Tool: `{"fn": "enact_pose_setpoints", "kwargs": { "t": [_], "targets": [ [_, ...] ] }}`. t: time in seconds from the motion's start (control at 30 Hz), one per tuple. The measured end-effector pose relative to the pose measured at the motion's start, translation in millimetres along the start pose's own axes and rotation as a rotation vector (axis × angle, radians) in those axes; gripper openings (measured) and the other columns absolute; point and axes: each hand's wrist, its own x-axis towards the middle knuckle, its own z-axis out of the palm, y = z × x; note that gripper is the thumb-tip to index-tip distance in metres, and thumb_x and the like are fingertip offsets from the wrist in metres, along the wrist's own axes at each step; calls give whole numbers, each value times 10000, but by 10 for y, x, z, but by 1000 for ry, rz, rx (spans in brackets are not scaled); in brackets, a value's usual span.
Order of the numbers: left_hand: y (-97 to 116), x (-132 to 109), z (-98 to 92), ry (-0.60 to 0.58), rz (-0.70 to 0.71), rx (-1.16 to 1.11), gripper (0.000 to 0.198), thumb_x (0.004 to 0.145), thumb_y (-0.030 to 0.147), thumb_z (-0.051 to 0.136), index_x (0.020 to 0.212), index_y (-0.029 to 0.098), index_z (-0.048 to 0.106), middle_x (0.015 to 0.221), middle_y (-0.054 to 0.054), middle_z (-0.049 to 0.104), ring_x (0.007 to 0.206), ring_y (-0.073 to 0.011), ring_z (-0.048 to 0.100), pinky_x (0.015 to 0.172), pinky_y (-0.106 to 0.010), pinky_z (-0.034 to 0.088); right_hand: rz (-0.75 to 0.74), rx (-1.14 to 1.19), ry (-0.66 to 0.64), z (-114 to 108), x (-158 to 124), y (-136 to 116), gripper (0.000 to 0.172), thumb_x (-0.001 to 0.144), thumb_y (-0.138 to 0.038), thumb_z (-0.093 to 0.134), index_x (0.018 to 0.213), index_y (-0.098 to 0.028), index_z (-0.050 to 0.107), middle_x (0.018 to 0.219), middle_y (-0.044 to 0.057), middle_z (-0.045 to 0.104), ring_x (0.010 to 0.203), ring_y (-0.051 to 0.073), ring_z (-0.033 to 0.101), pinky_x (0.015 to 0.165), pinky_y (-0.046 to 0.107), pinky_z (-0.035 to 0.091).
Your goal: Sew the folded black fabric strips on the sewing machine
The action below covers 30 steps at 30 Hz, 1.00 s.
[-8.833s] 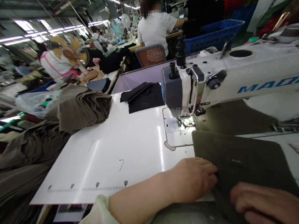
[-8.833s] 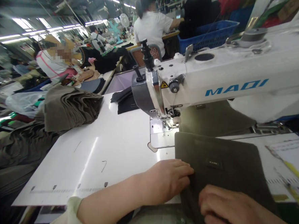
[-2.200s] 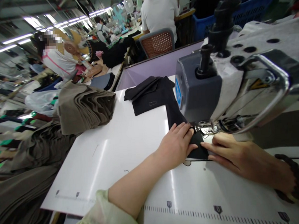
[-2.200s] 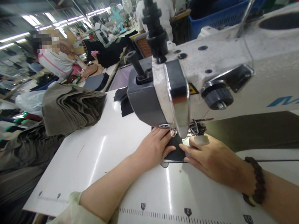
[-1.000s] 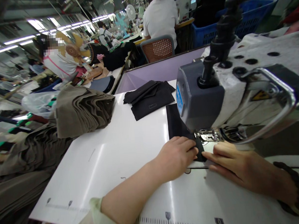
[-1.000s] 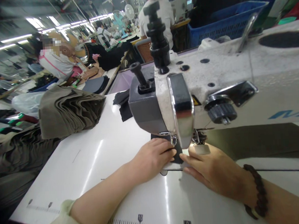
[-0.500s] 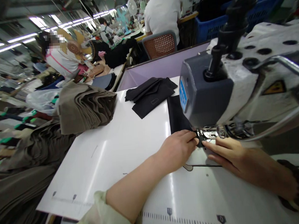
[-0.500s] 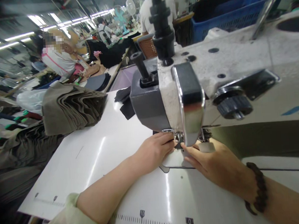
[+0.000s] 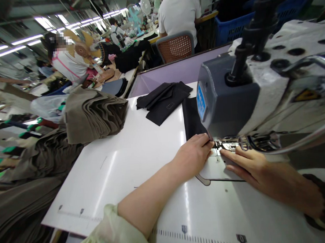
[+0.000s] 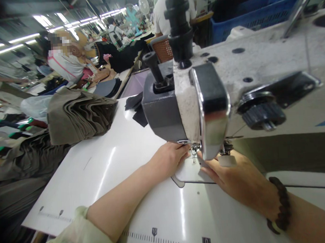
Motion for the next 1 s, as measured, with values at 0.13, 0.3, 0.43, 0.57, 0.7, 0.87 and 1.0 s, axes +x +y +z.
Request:
{"fn": "enact_pose_setpoints", "kwargs": {
  "t": [0.13, 0.3, 0.43, 0.57, 0.7, 0.87, 1.0],
  "targets": [
    [-5, 4, 0, 12, 5, 8, 188, 891, 203, 474, 989, 93, 590, 954, -81, 607, 927, -203, 573, 858, -315, 489, 0, -6, 13, -6, 1, -4, 350, 928, -350, 365, 1137, -194, 598, 997, 109, 651, 784, 221, 624, 606, 315, 508],
    [-12, 5, 7, 23, 25, 3, 184, 875, 183, 494, 987, 76, 594, 942, -84, 608, 917, -206, 572, 868, -316, 488, 14, 19, -8, -16, 0, -3, 355, 928, -364, 365, 1137, -199, 599, 921, 97, 658, 751, 207, 615, 613, 305, 497],
    [-15, -5, 23, 29, 28, 4, 211, 886, 191, 472, 1010, 70, 593, 983, -98, 604, 957, -218, 563, 857, -321, 496, 36, 87, -62, 17, -30, 15, 371, 918, -403, 385, 1158, -203, 586, 830, 79, 651, 764, 206, 604, 684, 320, 491],
    [-6, -16, 19, 10, 14, 3, 227, 898, 206, 454, 1035, 78, 583, 1036, -106, 594, 996, -224, 553, 851, -332, 501, 65, 120, -63, 17, -29, 11, 368, 914, -407, 396, 1163, -208, 580, 800, 70, 641, 757, 196, 597, 695, 311, 482],
    [3, -15, 17, -12, 0, -15, 201, 898, 201, 452, 998, 90, 586, 998, -95, 598, 977, -217, 559, 858, -333, 498, 60, 107, -45, -38, 14, -18, 358, 921, -390, 381, 1149, -202, 584, 846, 74, 643, 783, 194, 596, 670, 291, 479],
    [-22, 10, 35, -26, -21, -36, 181, 892, 191, 459, 974, 93, 588, 989, -92, 595, 996, -217, 550, 878, -333, 487, 28, 56, 1, -83, 62, -44, 330, 929, -363, 361, 1096, -209, 601, 950, 75, 642, 794, 189, 601, 635, 278, 476],
    [56, -8, -81, -99, -43, 0, 220, 892, 207, 467, 1038, 80, 571, 1031, -101, 590, 999, -224, 543, 880, -351, 483, 13, 43, 34, -120, 78, -46, 336, 934, -352, 353, 1086, -178, 597, 879, 72, 643, 707, 173, 603, 569, 270, 469]
  ]
}}
